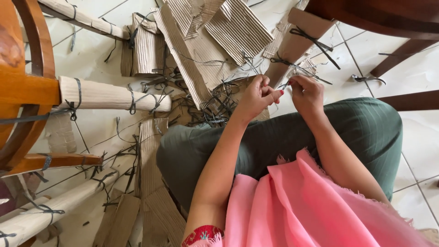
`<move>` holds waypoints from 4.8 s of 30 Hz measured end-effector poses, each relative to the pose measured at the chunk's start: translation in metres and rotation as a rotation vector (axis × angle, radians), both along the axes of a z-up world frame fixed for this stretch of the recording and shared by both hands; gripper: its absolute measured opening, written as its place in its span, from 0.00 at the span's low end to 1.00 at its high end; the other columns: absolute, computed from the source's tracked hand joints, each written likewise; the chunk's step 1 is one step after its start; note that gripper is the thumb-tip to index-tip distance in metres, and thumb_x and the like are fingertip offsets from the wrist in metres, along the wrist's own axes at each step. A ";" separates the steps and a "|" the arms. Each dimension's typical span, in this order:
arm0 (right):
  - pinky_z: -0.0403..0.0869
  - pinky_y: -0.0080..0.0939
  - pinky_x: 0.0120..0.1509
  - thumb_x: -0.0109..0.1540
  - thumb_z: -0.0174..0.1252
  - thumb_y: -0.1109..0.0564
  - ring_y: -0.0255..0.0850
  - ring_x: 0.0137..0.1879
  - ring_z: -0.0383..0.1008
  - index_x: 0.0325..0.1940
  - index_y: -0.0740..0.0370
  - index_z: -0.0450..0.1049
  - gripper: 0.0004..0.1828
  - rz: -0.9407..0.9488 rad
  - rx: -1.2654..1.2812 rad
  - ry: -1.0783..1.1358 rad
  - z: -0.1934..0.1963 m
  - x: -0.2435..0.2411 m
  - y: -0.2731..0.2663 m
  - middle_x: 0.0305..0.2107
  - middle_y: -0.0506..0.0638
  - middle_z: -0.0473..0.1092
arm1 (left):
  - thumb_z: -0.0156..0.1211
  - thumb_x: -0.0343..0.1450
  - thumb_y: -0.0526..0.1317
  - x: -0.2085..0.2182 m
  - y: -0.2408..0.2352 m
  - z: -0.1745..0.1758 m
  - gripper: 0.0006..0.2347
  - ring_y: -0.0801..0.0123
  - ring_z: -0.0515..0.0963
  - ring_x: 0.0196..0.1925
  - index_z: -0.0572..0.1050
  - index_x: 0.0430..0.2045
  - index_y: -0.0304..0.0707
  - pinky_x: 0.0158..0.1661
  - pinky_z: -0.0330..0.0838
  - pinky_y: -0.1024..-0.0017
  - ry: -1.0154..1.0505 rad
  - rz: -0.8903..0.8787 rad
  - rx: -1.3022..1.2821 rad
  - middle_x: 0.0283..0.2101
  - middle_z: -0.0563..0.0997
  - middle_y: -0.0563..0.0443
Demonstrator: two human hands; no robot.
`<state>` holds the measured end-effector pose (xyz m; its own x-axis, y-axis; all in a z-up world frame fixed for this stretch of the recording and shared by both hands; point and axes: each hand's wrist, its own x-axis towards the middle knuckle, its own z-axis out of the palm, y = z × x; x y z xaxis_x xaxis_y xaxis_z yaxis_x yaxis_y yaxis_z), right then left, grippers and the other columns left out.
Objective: The person sits on the floor and wraps a piece of corrugated cardboard around a wooden chair leg. They secure the cardboard with a dark string, tying it tightly and trimming the excess with scissors. The process is repeated for another chair leg.
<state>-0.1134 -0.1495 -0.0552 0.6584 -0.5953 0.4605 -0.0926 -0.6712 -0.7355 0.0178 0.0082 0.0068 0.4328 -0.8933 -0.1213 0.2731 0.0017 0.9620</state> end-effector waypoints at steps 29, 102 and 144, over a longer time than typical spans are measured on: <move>0.73 0.55 0.59 0.59 0.63 0.57 0.56 0.47 0.75 0.42 0.68 0.81 0.12 0.568 0.242 -0.193 0.090 -0.013 0.053 0.39 0.59 0.77 | 0.77 0.64 0.36 0.001 -0.002 0.017 0.10 0.78 0.82 0.34 0.84 0.37 0.40 0.38 0.81 0.76 -0.015 0.233 0.007 0.30 0.86 0.50; 0.78 0.46 0.39 0.63 0.66 0.64 0.47 0.37 0.79 0.49 0.57 0.88 0.12 -0.455 -0.182 0.504 0.018 -0.098 -0.109 0.34 0.50 0.80 | 0.58 0.74 0.38 0.023 -0.006 -0.021 0.10 0.70 0.80 0.41 0.74 0.49 0.41 0.45 0.78 0.73 -0.095 0.385 0.473 0.36 0.79 0.55; 0.71 0.40 0.42 0.64 0.71 0.54 0.35 0.37 0.72 0.50 0.55 0.83 0.11 -0.011 0.504 0.379 -0.064 0.019 -0.092 0.33 0.55 0.77 | 0.60 0.75 0.44 0.033 -0.056 -0.117 0.20 0.52 0.81 0.55 0.68 0.63 0.55 0.53 0.79 0.57 -0.536 0.490 0.274 0.55 0.78 0.45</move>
<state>-0.0941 -0.2413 -0.1189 0.7135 -0.6861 -0.1424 -0.4138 -0.2485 -0.8758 0.0513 -0.0479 -0.1103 0.8327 -0.5531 0.0269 -0.1998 -0.2548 0.9461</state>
